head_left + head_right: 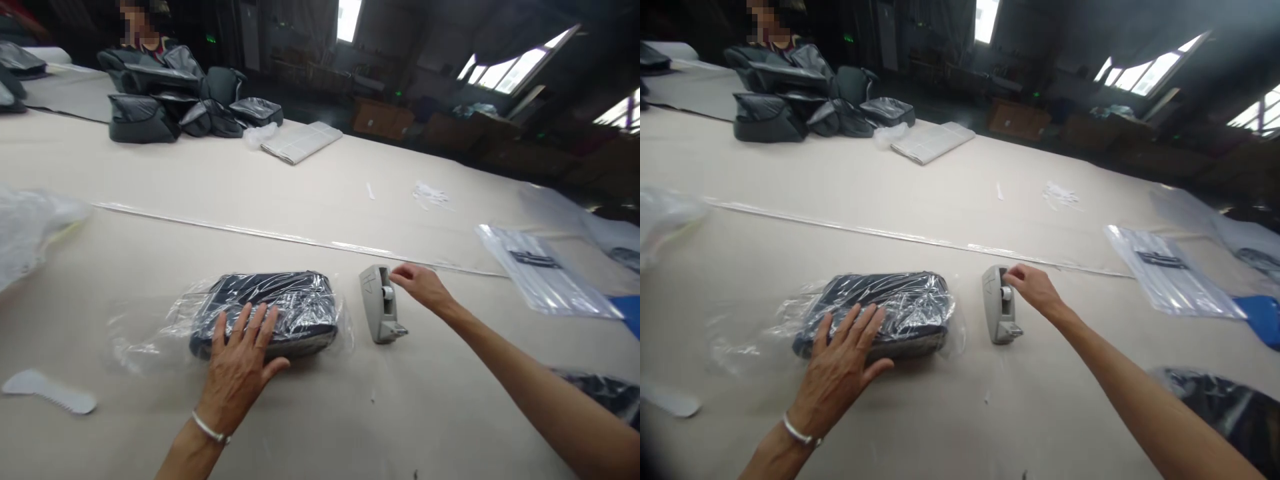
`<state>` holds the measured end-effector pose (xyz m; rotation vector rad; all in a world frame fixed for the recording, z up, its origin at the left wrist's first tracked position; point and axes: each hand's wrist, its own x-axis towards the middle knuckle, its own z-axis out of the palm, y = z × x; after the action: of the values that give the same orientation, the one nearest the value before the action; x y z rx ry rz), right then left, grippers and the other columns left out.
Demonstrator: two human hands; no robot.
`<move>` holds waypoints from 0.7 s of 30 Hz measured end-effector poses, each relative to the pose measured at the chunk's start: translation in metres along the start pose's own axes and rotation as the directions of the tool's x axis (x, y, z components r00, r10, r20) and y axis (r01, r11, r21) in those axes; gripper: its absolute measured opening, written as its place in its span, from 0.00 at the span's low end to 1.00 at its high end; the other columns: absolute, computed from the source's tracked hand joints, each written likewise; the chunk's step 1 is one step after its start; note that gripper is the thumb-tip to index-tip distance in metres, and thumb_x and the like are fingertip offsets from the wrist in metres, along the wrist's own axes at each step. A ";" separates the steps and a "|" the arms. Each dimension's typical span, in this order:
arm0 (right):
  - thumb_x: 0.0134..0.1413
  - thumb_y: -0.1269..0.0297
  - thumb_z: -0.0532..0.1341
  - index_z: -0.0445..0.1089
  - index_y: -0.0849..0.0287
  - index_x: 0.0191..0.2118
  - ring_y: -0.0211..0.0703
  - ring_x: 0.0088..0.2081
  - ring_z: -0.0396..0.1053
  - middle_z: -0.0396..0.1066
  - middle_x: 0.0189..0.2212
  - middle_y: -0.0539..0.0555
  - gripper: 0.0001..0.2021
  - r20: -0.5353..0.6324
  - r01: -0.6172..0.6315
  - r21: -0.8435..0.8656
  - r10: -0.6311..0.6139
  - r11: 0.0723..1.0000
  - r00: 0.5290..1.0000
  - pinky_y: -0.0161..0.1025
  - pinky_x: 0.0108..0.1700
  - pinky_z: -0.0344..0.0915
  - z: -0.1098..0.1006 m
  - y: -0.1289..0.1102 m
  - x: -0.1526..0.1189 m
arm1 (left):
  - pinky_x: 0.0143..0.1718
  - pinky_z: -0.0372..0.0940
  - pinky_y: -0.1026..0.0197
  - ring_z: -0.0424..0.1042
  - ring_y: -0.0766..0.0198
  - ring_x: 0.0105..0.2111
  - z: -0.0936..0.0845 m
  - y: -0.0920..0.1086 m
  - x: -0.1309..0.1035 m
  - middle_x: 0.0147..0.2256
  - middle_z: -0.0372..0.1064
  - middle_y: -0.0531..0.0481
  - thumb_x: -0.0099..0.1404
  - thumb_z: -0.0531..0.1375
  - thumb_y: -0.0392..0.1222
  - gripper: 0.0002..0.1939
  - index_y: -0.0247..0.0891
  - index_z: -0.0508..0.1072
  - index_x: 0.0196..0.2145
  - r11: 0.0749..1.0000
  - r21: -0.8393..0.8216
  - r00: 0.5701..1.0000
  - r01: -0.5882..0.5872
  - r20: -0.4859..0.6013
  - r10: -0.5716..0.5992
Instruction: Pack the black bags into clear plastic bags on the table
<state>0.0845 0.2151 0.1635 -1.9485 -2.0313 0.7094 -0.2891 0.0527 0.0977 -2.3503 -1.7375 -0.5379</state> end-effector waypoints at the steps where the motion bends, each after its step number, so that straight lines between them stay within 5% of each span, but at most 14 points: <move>1: 0.51 0.50 0.61 0.75 0.59 0.30 0.50 0.34 0.70 0.76 0.29 0.57 0.15 0.016 -0.129 0.046 0.128 0.991 0.992 0.45 0.39 0.64 -0.002 0.022 -0.016 | 0.64 0.44 0.31 0.59 0.40 0.61 0.001 -0.002 0.000 0.61 0.61 0.33 0.67 0.56 0.58 0.36 0.33 0.56 0.64 1.000 -0.016 0.999 -0.007 -0.043 0.006; 3: 0.45 0.46 0.63 0.75 0.60 0.25 0.50 0.31 0.70 0.75 0.25 0.58 0.19 0.089 -0.307 0.164 0.296 0.937 0.951 0.44 0.35 0.63 0.007 0.055 -0.045 | 0.64 0.47 0.34 0.61 0.42 0.60 0.001 -0.006 0.002 0.60 0.61 0.29 0.68 0.53 0.60 0.35 0.28 0.60 0.60 0.998 -0.060 0.992 0.000 -0.125 -0.008; 6: 0.39 0.41 0.63 0.75 0.62 0.26 0.45 0.29 0.69 0.74 0.24 0.57 0.24 0.162 -0.403 0.369 0.369 0.837 0.915 0.42 0.34 0.63 0.040 0.073 -0.064 | 0.63 0.54 0.39 0.63 0.42 0.59 0.000 -0.012 0.003 0.58 0.62 0.28 0.68 0.53 0.60 0.29 0.28 0.66 0.51 0.995 -0.094 0.981 0.016 -0.193 -0.034; 11: 0.33 0.45 0.66 0.73 0.62 0.30 0.41 0.27 0.66 0.72 0.24 0.53 0.23 0.066 -0.373 0.649 0.439 0.663 0.896 0.38 0.30 0.62 0.077 0.060 -0.052 | 0.61 0.58 0.40 0.63 0.41 0.58 0.000 -0.019 -0.001 0.55 0.64 0.30 0.69 0.54 0.54 0.22 0.30 0.69 0.47 0.998 -0.070 0.976 0.005 -0.215 -0.020; 17: 0.42 0.50 0.66 0.71 0.59 0.26 0.39 0.27 0.65 0.69 0.23 0.50 0.16 -0.108 -0.257 0.752 0.498 0.607 0.860 0.37 0.33 0.64 0.067 0.049 -0.089 | 0.63 0.46 0.30 0.57 0.38 0.62 0.000 -0.021 -0.008 0.54 0.66 0.33 0.70 0.55 0.48 0.16 0.35 0.72 0.48 1.000 0.006 0.972 0.028 -0.234 -0.025; 21: 0.38 0.50 0.69 0.72 0.58 0.26 0.39 0.25 0.66 0.70 0.24 0.50 0.15 0.053 -0.368 0.818 0.578 0.443 0.814 0.37 0.32 0.66 0.082 0.047 -0.124 | 0.62 0.50 0.33 0.60 0.40 0.60 -0.001 -0.019 -0.014 0.52 0.67 0.35 0.70 0.55 0.47 0.17 0.37 0.72 0.51 0.997 0.005 0.976 0.082 -0.203 -0.079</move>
<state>0.0956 0.0783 0.0897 -1.8404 -0.6909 1.1808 -0.3108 0.0458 0.0918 -2.1377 -1.7425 -0.7476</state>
